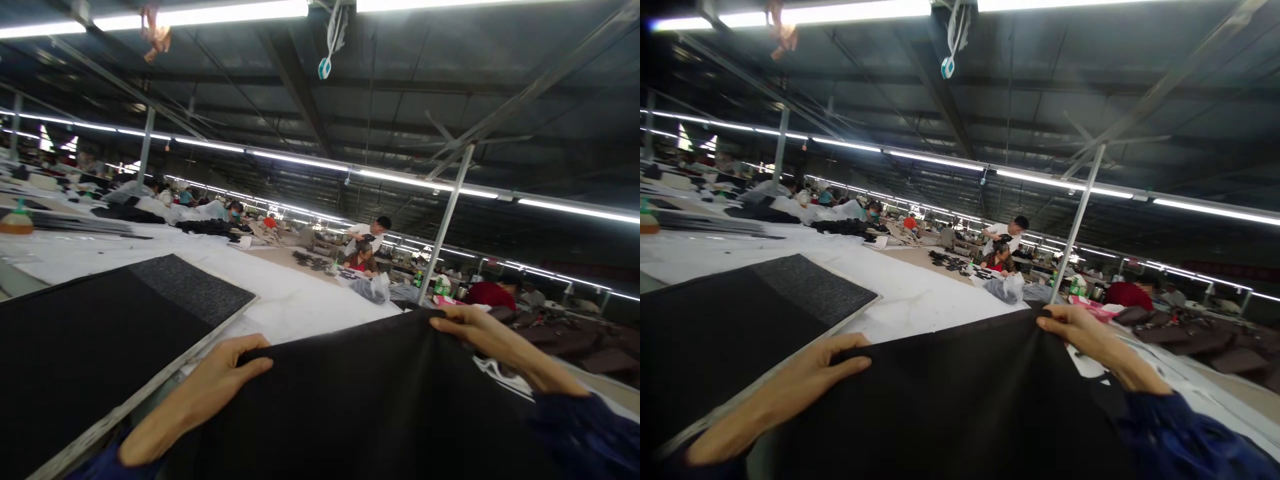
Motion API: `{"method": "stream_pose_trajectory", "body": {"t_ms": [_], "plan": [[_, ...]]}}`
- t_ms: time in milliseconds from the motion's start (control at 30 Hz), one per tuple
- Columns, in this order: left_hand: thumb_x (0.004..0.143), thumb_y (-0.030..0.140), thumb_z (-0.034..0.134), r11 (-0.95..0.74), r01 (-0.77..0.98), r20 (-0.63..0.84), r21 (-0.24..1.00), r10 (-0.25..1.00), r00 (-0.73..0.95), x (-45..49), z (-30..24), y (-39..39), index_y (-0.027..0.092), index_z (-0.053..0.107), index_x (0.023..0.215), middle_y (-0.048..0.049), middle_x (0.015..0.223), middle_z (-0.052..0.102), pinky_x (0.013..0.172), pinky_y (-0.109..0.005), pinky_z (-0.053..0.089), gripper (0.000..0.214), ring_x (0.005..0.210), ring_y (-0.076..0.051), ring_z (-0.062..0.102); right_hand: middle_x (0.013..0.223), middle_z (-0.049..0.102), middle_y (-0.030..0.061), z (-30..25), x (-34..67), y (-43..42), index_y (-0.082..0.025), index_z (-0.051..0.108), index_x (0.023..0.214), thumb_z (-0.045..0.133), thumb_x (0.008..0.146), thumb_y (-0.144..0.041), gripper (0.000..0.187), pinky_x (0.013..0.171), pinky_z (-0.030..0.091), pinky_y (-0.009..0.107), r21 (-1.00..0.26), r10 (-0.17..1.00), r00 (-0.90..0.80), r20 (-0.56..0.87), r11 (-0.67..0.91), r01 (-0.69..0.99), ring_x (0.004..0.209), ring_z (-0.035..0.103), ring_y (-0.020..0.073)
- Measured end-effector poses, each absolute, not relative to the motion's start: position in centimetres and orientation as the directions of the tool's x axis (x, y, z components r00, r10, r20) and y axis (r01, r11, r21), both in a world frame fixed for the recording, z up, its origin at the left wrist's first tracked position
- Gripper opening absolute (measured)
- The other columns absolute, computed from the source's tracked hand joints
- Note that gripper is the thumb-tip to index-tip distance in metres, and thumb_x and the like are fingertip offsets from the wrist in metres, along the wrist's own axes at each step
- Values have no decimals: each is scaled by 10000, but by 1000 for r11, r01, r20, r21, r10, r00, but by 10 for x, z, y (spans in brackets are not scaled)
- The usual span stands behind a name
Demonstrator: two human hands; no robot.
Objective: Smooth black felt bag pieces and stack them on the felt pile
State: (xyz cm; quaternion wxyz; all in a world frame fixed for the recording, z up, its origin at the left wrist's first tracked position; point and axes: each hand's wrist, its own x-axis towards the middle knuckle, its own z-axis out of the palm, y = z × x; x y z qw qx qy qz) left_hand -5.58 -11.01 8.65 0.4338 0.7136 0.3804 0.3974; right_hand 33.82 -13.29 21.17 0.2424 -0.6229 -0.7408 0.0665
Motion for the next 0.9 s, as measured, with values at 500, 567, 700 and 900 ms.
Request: {"method": "stream_pose_trajectory", "body": {"t_ms": [500, 567, 700, 900], "plan": [[808, 183, 416, -234, 970, 246, 61, 946, 212, -105, 27, -31, 207, 615, 988, -84, 1028, 644, 806, -320, 443, 270, 997, -244, 590, 662, 580, 9, 24, 354, -34, -173, 598, 700, 542, 748, -320, 164, 583, 409, 225, -554, 990, -140, -11, 110, 826, 650, 529, 142], [839, 209, 413, -279, 960, 232, -20, 933, 276, -81, 50, -32, 165, 623, 986, -110, 1053, 637, 857, -328, 435, 260, 1035, -249, 573, 692, 600, 21, 18, 359, -28, -156, 611, 729, 570, 728, -312, 161, 573, 405, 218, -560, 991, -135, -14, 104, 822, 660, 539, 143], [843, 270, 463, -529, 848, 70, 32, 847, 526, 16, 79, -27, 157, 648, 949, -112, 1015, 656, 834, -322, 451, 241, 991, -243, 592, 690, 598, 22, 15, 362, -26, -142, 611, 755, 574, 734, -294, 158, 560, 387, 213, -555, 991, -135, -2, 111, 824, 639, 531, 128], [803, 396, 558, -650, 738, 19, 184, 753, 658, 137, 41, -1, 97, 655, 957, -190, 1154, 569, 868, -403, 448, 350, 1119, -325, 494, 669, 599, 9, 18, 362, -33, -146, 628, 764, 564, 760, -294, 161, 552, 377, 217, -504, 989, -140, 38, 140, 852, 599, 525, 117]]}}
